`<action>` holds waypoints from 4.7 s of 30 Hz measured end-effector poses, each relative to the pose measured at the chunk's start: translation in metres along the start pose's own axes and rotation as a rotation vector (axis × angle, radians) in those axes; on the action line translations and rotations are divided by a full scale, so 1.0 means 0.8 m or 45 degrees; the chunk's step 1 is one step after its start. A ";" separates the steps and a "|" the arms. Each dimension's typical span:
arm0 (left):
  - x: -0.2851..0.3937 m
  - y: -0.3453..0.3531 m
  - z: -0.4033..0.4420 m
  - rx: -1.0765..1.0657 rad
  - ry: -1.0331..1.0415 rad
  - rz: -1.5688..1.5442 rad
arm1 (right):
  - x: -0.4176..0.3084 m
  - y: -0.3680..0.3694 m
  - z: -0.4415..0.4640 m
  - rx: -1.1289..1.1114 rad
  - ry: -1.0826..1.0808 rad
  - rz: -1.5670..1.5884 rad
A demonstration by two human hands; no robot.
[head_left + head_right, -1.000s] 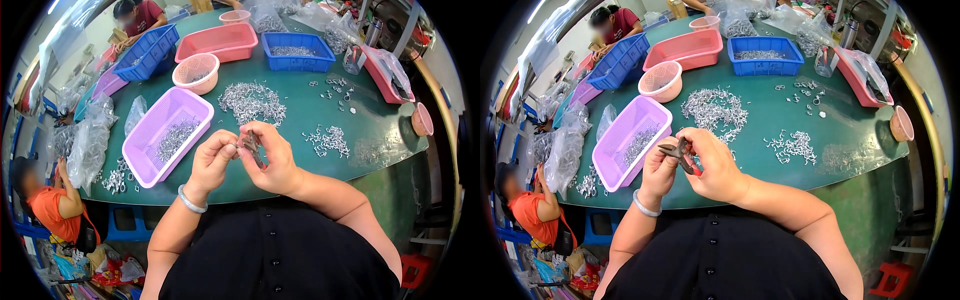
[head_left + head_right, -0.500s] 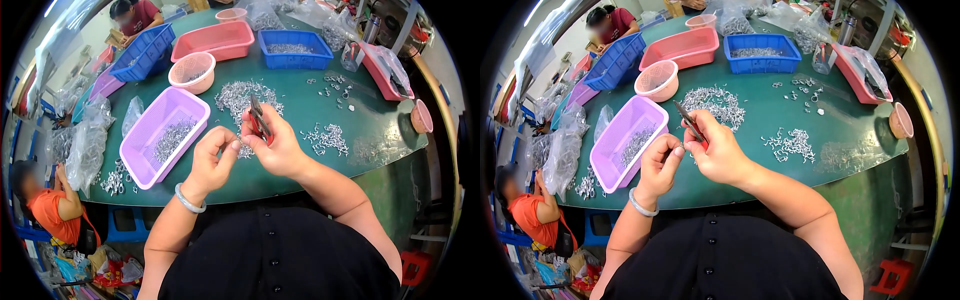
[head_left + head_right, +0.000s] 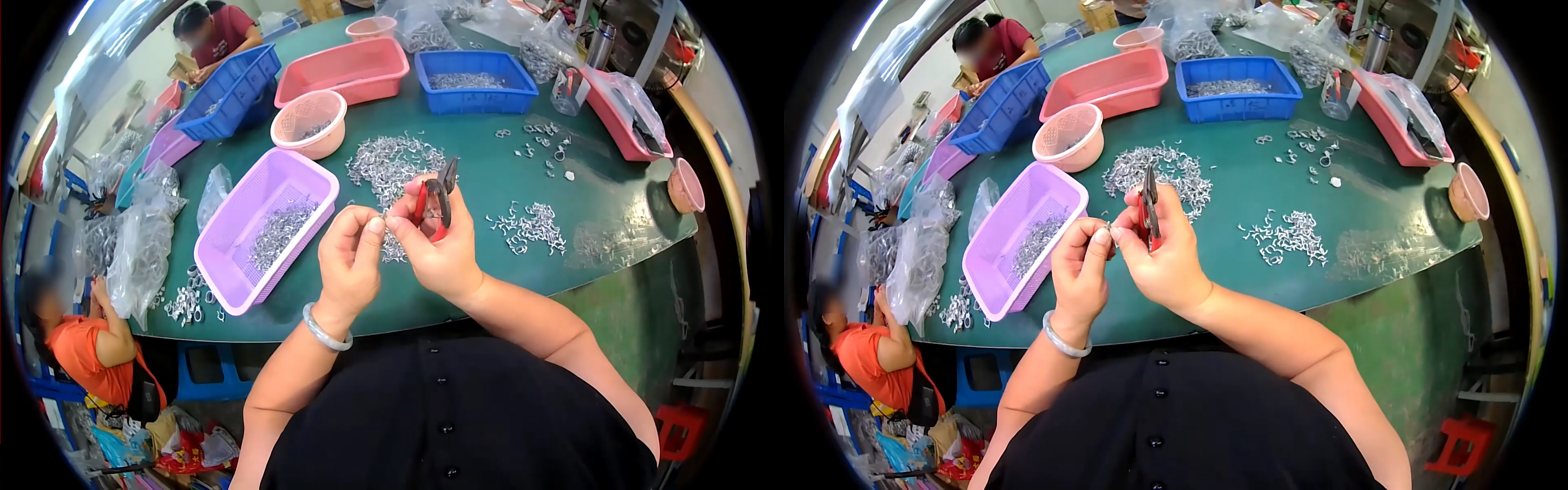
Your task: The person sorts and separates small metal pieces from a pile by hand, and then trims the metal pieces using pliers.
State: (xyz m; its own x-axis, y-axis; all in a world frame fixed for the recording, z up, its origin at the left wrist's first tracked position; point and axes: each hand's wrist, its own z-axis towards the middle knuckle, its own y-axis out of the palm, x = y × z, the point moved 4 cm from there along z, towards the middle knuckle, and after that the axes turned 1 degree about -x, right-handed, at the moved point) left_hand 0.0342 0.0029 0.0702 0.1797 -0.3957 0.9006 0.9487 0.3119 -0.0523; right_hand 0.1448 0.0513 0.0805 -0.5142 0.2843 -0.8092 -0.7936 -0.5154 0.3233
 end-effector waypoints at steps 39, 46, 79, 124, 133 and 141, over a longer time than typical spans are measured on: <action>-0.023 -0.039 0.010 -0.110 -0.193 -0.785 | -0.021 -0.010 -0.001 -0.608 -0.038 -1.254; -0.019 -0.040 0.008 -0.080 -0.119 -0.628 | -0.028 -0.003 0.006 -0.599 -0.119 -1.473; -0.013 -0.043 0.007 -0.078 -0.054 -0.296 | -0.035 -0.005 0.009 -0.697 -0.101 -1.568; 0.007 -0.050 0.010 -0.066 0.035 0.129 | -0.042 -0.003 0.017 -0.672 -0.450 -1.815; 0.007 -0.050 0.009 -0.045 0.006 0.110 | -0.038 -0.001 0.016 -0.623 -0.516 -1.925; 0.003 -0.049 0.011 -0.014 -0.014 -0.120 | -0.039 -0.009 0.018 -0.686 -0.187 -1.654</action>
State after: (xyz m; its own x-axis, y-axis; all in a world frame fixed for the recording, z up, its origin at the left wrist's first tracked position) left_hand -0.0049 -0.0030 0.0778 0.0864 -0.4132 0.9065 0.9641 0.2641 0.0285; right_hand 0.1620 0.0575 0.1107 0.4207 0.8516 -0.3127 -0.5187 -0.0570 -0.8530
